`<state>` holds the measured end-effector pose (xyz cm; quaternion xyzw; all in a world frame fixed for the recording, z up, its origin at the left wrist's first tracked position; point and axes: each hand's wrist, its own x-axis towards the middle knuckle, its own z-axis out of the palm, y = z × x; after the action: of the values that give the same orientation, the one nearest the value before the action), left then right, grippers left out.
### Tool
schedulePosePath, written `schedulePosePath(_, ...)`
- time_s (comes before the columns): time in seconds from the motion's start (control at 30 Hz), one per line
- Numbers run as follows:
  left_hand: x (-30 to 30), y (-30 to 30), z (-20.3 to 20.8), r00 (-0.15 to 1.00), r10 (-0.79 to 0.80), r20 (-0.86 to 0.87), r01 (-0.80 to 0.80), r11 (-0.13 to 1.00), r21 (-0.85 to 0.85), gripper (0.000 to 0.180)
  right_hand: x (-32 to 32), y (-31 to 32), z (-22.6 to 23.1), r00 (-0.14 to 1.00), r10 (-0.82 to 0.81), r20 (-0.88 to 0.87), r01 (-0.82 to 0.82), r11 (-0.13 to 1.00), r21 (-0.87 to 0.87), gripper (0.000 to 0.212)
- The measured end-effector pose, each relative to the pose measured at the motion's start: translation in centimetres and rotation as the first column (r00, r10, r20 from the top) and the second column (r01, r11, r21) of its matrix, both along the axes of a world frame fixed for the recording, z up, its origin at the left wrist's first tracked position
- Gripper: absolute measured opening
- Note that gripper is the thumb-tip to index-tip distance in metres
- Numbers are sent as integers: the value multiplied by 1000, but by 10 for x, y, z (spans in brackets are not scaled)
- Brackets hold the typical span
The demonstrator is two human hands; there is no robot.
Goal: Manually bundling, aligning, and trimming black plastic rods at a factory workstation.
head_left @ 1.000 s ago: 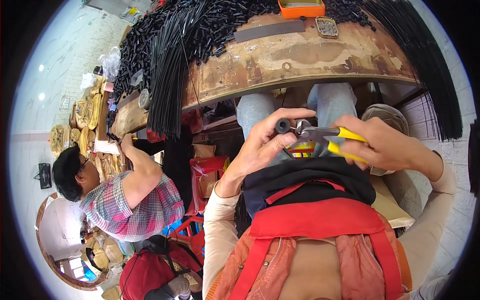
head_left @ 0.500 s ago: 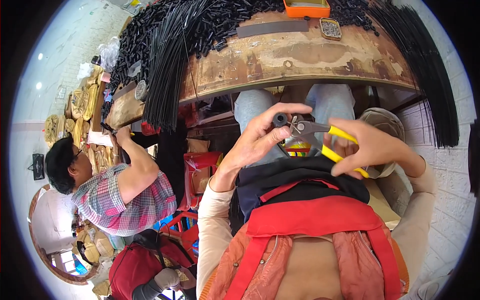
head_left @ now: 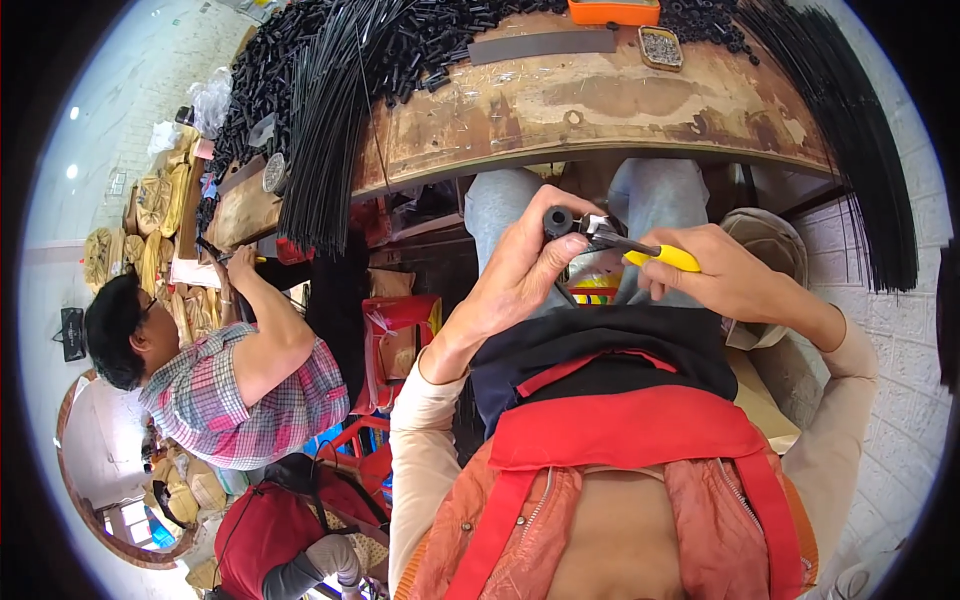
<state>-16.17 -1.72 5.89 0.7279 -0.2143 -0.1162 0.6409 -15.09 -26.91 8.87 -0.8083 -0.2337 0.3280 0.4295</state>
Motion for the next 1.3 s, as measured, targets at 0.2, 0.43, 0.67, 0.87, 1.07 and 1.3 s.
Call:
schedulePosePath(0.2, 2, 3, -6, 999, -34, 13, 33, 998, 54, 30, -2, -1, 13, 1000, 14, -18, -13, 999, 37, 27)
schedulePosePath(0.43, 1, 0, -4, 1000, -10, 9, 10, 998, 68, 28, -4, 2, 25, 969, -72, -237, 71, 997, -12, 24)
schedulePosePath(0.67, 8, 0, 1, 998, 37, 46, -37, 999, 6, 36, 7, 8, 1, 990, -42, 134, 50, 997, -58, 21)
schedulePosePath(0.87, 41, 11, -18, 965, 258, 51, -235, 934, -269, 51, 149, -37, -56, 525, -209, 825, 247, 965, 88, 24)
schedulePosePath(1.07, 55, 3, -33, 996, 78, -40, -85, 974, -210, 52, 236, -57, -73, 328, -22, 944, 449, 883, -135, 17)
schedulePosePath(1.3, 76, 5, -44, 992, 99, -83, -116, 967, -228, 45, 255, -50, -72, 463, 3, 886, 502, 823, -265, 21)
